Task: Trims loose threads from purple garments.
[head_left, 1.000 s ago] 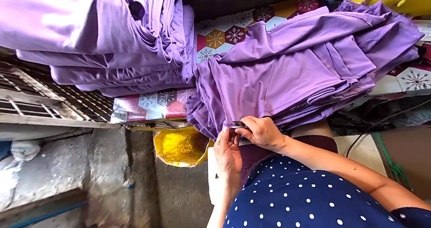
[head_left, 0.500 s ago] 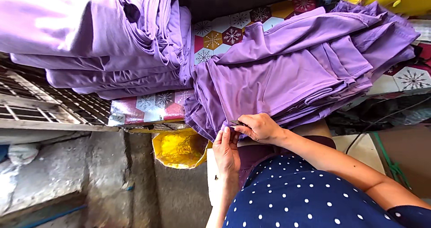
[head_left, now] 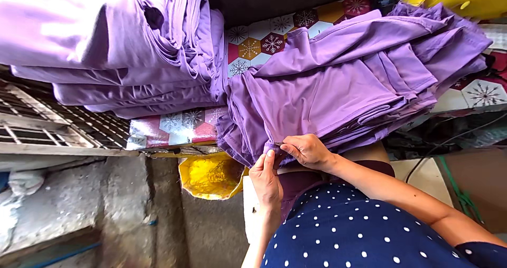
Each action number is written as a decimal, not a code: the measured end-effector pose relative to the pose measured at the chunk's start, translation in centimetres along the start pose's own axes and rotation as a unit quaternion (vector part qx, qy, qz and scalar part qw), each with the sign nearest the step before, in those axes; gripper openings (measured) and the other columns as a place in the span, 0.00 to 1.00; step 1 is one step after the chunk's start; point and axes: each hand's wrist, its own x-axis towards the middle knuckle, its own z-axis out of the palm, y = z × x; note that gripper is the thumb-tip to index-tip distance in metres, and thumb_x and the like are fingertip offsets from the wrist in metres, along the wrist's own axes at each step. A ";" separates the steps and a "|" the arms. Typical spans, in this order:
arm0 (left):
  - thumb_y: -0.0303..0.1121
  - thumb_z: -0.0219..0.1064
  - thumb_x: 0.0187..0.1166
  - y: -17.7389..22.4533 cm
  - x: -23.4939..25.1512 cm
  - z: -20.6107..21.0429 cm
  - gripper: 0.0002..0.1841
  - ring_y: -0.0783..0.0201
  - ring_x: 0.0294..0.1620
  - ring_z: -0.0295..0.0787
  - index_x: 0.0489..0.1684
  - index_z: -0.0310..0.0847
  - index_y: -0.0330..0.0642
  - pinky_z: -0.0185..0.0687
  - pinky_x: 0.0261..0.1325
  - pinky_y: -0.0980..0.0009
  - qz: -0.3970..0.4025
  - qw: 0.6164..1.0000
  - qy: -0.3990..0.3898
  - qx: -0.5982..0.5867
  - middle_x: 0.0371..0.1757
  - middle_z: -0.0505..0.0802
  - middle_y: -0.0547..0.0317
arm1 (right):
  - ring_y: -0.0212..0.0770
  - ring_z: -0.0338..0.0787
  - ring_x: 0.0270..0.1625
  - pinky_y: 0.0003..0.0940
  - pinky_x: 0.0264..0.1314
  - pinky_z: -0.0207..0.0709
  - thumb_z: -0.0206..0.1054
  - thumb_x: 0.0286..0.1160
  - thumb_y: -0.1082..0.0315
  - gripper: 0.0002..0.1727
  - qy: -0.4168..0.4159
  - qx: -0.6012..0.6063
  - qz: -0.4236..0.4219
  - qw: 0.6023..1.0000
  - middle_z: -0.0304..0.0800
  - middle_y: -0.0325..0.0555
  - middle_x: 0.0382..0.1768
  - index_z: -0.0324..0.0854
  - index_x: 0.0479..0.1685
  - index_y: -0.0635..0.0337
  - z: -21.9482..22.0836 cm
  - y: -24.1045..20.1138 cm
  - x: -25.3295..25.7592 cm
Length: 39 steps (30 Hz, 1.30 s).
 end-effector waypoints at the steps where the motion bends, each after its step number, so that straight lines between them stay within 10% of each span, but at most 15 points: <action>1: 0.19 0.53 0.84 0.0 0.0 0.0 0.16 0.64 0.38 0.96 0.31 0.87 0.33 0.93 0.53 0.66 0.001 1.000 -0.002 0.001 0.33 0.96 0.56 | 0.39 0.81 0.21 0.35 0.22 0.71 0.53 0.91 0.56 0.25 -0.001 -0.001 0.006 1.000 0.80 0.44 0.17 0.84 0.27 0.64 0.0 -0.1 0.0; 15: 0.20 0.52 0.84 -0.1 0.1 0.3 0.16 0.63 0.38 0.97 0.31 0.88 0.33 0.93 0.52 0.66 0.001 1.000 -0.009 -0.003 0.33 0.96 0.54 | 0.35 0.80 0.21 0.32 0.23 0.70 0.54 0.91 0.58 0.24 0.044 0.007 0.018 0.999 0.80 0.42 0.16 0.84 0.27 0.63 0.1 -0.1 -0.1; 19: 0.24 0.51 0.86 -0.1 0.1 0.3 0.18 0.65 0.35 0.95 0.28 0.88 0.35 0.93 0.48 0.68 0.001 1.000 0.004 -0.016 0.31 0.96 0.55 | 0.39 0.84 0.23 0.37 0.24 0.76 0.69 0.76 0.44 0.28 0.063 -0.044 0.038 0.996 0.87 0.46 0.25 0.87 0.44 0.65 0.1 -0.1 -0.6; 23: 0.20 0.53 0.82 -0.9 1.2 -0.3 0.12 0.65 0.52 0.94 0.54 0.81 0.34 0.89 0.64 0.64 0.088 0.995 -0.052 0.006 0.47 0.96 0.58 | 0.41 0.85 0.21 0.37 0.17 0.73 0.75 0.63 0.64 0.10 0.120 -0.120 0.012 0.986 0.88 0.47 0.26 0.90 0.33 0.63 -0.1 -0.1 0.3; 27: 0.28 0.77 0.62 -1.5 0.8 0.8 0.18 0.78 0.44 0.89 0.46 0.83 0.23 0.84 0.54 0.77 0.044 0.896 -0.181 0.402 0.39 0.94 0.59 | 0.43 0.87 0.23 0.37 0.20 0.73 0.69 0.68 0.70 0.05 0.098 -0.179 -0.097 0.974 0.88 0.46 0.24 0.88 0.30 0.60 -1.6 -2.7 2.5; 29: 0.23 0.65 0.81 0.7 -0.2 3.0 0.22 0.62 0.65 0.81 0.70 0.72 0.15 0.69 0.73 0.69 -0.150 0.825 -0.225 0.497 0.65 0.86 0.34 | 0.43 0.85 0.22 0.36 0.21 0.72 0.63 0.76 0.74 0.08 0.064 -0.192 -0.155 0.967 0.88 0.46 0.25 0.87 0.32 0.59 -1.4 -3.6 2.9; 33: 0.19 0.39 0.90 -0.3 3.6 4.6 0.14 0.77 0.41 0.84 0.55 0.72 0.24 0.81 0.50 0.81 -0.063 0.987 -0.075 0.131 0.39 0.88 0.55 | 0.42 0.85 0.24 0.35 0.23 0.75 0.65 0.78 0.69 0.08 0.143 -0.230 -0.131 0.954 0.91 0.46 0.31 0.91 0.40 0.57 -3.3 -3.6 1.9; 35: 0.42 0.29 0.97 0.3 8.4 5.0 0.22 0.71 0.46 0.93 0.59 0.71 0.44 0.91 0.54 0.68 -0.026 0.995 -0.055 -0.074 0.42 0.93 0.65 | 0.42 0.92 0.30 0.36 0.27 0.84 0.74 0.71 0.63 0.10 0.209 -0.309 -0.021 0.928 0.96 0.48 0.42 0.93 0.48 0.54 -6.0 -2.0 -0.3; 39: 0.54 0.24 0.95 -1.0 14.1 1.3 0.29 0.67 0.52 0.89 0.67 0.65 0.44 0.87 0.59 0.66 -0.035 0.989 -0.003 -0.141 0.50 0.89 0.60 | 0.57 0.91 0.29 0.53 0.25 0.82 0.86 0.56 0.55 0.37 0.220 -0.392 0.274 0.850 0.86 0.64 0.62 0.84 0.70 0.61 -11.4 3.3 -5.2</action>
